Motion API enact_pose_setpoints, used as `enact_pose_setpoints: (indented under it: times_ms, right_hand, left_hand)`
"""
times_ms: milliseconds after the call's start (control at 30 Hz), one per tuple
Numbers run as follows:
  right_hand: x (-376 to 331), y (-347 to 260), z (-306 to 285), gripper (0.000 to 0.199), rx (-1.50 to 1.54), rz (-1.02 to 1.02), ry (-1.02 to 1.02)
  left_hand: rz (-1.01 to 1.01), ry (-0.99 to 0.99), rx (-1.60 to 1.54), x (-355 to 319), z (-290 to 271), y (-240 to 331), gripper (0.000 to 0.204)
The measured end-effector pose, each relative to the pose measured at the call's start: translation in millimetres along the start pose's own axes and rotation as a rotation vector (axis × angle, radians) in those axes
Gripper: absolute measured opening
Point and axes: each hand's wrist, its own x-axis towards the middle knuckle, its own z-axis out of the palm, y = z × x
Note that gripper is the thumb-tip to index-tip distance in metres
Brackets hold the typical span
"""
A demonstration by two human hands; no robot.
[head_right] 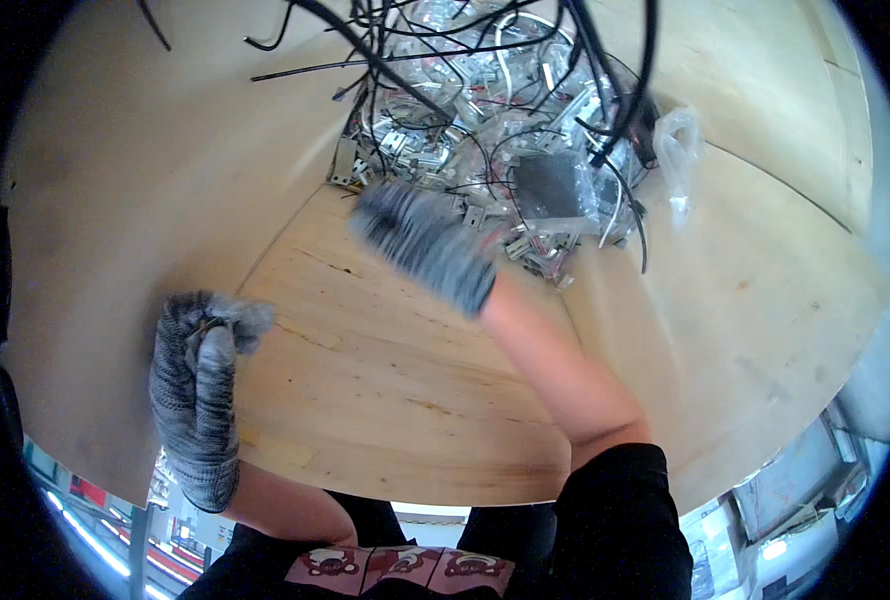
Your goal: The person sorts through a large cardboard box filled with tangled black cables, white cables, and various small electronic components. They use gloved hands to sift through the pile, occasionally picking up and inspecting individual items before placing them back into the box.
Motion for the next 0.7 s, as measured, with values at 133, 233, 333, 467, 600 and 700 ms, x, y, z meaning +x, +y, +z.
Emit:
enact_pose_setpoints:
  times_ms: [133,233,333,467,600,700]
  right_hand:
    - [89.5,106.5,-49.6,0.039,-0.572,0.309,0.116]
    - [150.1,116.9,-24.4,0.046,-0.853,0.320,0.053]
    - [143.1,165.2,18.9,0.041,-0.852,0.311,0.180]
    - [80.4,186.4,50.4,0.034,-0.777,0.387,-0.074]
    - [59.5,144.3,31.6,0.039,-0.855,0.667,-0.410]
    - [95.3,128.0,2.1,0.045,-0.890,0.492,-0.085]
  left_hand:
    - [0.002,-0.054,-0.081,5.3,10.4,4.7,0.023]
    - [0.016,-0.100,-0.003,7.0,6.8,1.7,0.028]
    - [0.062,-0.143,-0.004,8.5,7.3,-2.7,0.027]
    - [-0.028,-0.119,-0.014,7.8,9.5,-3.8,0.025]
    - [-0.023,-0.115,-0.021,8.8,10.0,-5.8,0.023]
    - [-0.021,-0.086,0.009,3.9,3.9,0.1,0.022]
